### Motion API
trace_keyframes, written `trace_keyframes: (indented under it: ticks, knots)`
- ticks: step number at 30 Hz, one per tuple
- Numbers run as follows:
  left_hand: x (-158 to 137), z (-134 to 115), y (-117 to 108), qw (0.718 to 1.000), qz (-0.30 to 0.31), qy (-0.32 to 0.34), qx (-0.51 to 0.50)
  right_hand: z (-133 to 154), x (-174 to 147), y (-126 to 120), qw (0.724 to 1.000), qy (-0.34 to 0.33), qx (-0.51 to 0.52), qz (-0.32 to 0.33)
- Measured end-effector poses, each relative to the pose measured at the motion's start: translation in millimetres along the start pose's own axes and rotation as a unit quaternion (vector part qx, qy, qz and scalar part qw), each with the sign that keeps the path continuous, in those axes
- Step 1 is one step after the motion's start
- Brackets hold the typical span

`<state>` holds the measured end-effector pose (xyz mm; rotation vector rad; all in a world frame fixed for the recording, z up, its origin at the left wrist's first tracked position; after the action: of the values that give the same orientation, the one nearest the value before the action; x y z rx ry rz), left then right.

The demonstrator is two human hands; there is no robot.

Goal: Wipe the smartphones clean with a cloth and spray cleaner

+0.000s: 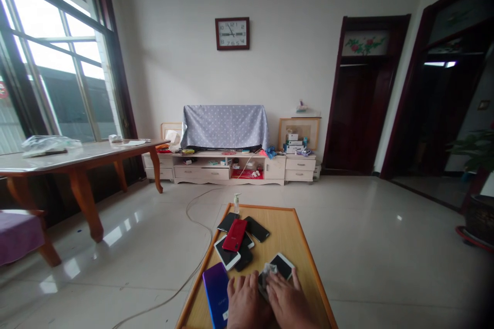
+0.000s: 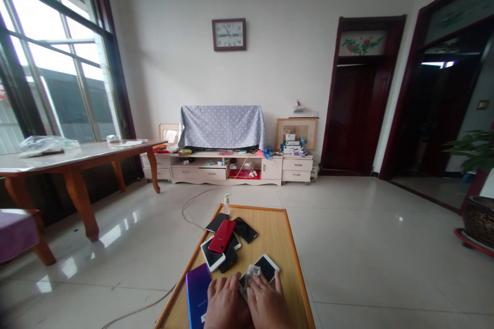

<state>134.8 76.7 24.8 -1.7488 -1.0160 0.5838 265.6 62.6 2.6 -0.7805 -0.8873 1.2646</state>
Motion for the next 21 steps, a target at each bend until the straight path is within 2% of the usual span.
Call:
trace_keyframes:
  ticks: [3,5,9,11,12,15,17,21]
  knots:
    - [-0.7,-3.9,-3.3,1.000,-0.004,0.006,0.000,-23.1,11.6,-18.8,0.993,0.095,-0.030,-0.060]
    - [0.1,-3.5,-2.8,1.000,-0.006,0.010,-0.005,-22.1,13.1,-17.9,0.992,0.106,-0.037,-0.056]
    - [3.0,2.1,1.1,1.000,-0.015,0.009,-0.012,13.5,3.1,4.0,0.999,-0.012,-0.009,0.032]
    - [3.3,2.6,1.2,1.000,-0.022,0.011,-0.013,20.0,2.7,6.1,0.998,-0.037,0.000,0.043]
    - [2.9,2.1,0.2,1.000,-0.025,0.012,-0.013,16.5,6.2,3.4,0.999,-0.022,-0.004,0.030]
    - [1.1,-0.2,-3.2,1.000,-0.017,0.010,-0.011,-6.1,20.7,-9.3,0.995,0.082,-0.036,-0.035]
    - [0.4,-0.3,-5.2,1.000,-0.006,0.007,-0.008,-9.0,24.5,-9.5,0.993,0.103,-0.044,-0.047]
    - [1.4,1.2,-5.1,1.000,0.014,0.007,-0.018,22.1,18.9,10.8,1.000,-0.016,-0.009,0.016]
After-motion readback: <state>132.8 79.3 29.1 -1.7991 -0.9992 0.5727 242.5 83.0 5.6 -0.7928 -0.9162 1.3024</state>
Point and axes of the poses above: each hand's wrist, its own x-axis towards the middle knuckle, its own y-axis out of the palm, z = x × y, the point moved 8 cm from there along x, towards the middle knuckle, and after that the axes turned 15 degrees about y, right-handed, at the moved point
